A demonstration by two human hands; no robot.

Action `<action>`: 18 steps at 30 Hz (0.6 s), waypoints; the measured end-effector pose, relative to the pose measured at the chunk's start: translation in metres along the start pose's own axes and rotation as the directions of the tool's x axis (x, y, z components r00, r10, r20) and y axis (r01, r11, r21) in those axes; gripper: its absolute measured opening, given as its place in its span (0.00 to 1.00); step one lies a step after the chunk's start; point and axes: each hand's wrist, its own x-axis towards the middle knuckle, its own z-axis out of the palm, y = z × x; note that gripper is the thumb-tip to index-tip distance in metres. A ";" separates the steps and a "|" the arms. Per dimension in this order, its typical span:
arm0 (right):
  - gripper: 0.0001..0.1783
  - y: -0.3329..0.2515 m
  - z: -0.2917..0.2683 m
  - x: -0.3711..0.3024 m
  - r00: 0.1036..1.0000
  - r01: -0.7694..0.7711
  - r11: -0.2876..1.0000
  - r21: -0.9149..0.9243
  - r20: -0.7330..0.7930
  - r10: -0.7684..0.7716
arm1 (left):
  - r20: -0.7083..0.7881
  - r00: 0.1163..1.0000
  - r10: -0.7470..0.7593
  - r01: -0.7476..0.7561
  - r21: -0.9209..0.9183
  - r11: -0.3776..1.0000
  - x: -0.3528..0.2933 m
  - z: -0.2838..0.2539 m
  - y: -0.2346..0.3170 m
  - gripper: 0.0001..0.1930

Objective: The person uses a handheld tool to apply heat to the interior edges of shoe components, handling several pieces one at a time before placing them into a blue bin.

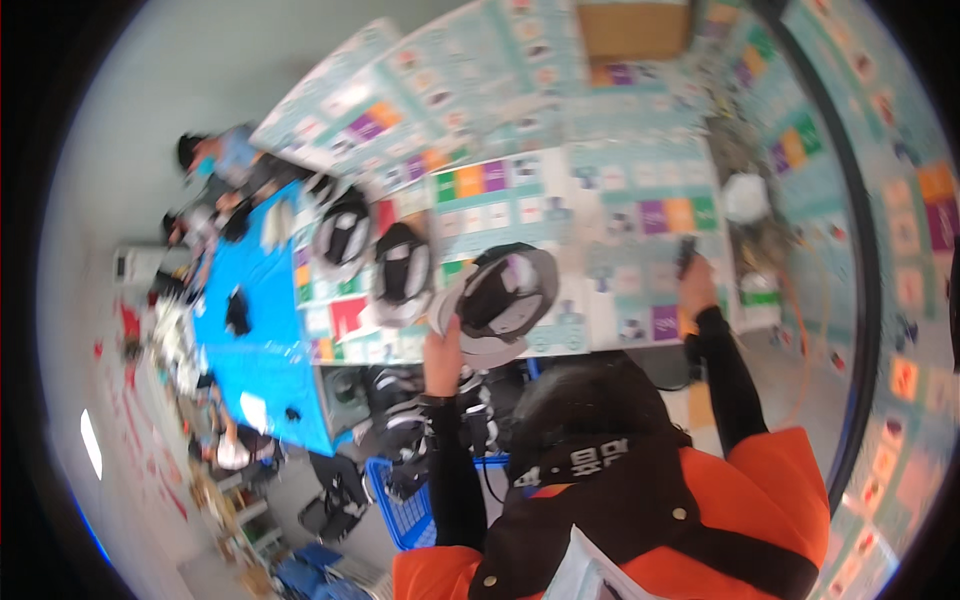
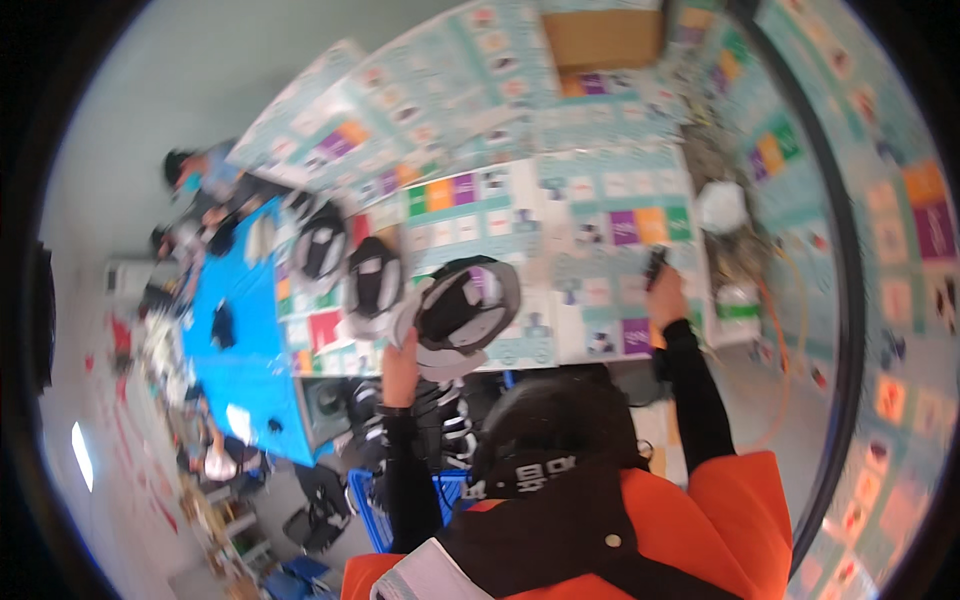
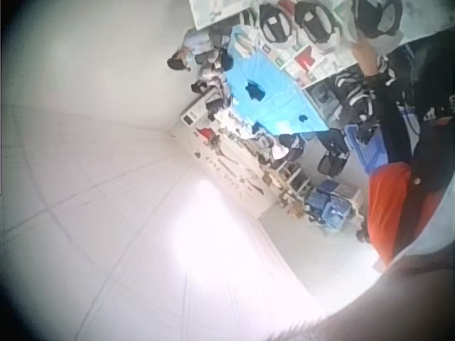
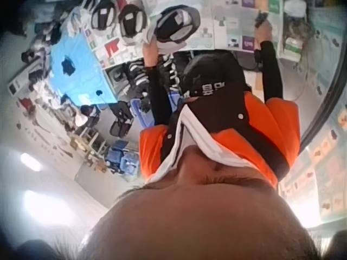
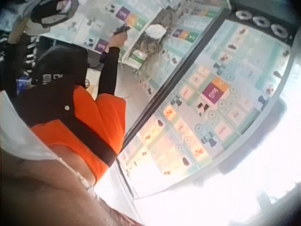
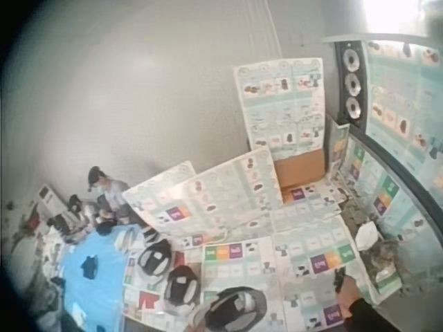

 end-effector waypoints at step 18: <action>0.15 -0.089 -0.008 0.032 0.932 0.349 0.936 -0.047 0.121 -0.341 | -0.034 0.824 0.565 -0.342 0.766 0.544 0.193 -0.320 -0.276 0.35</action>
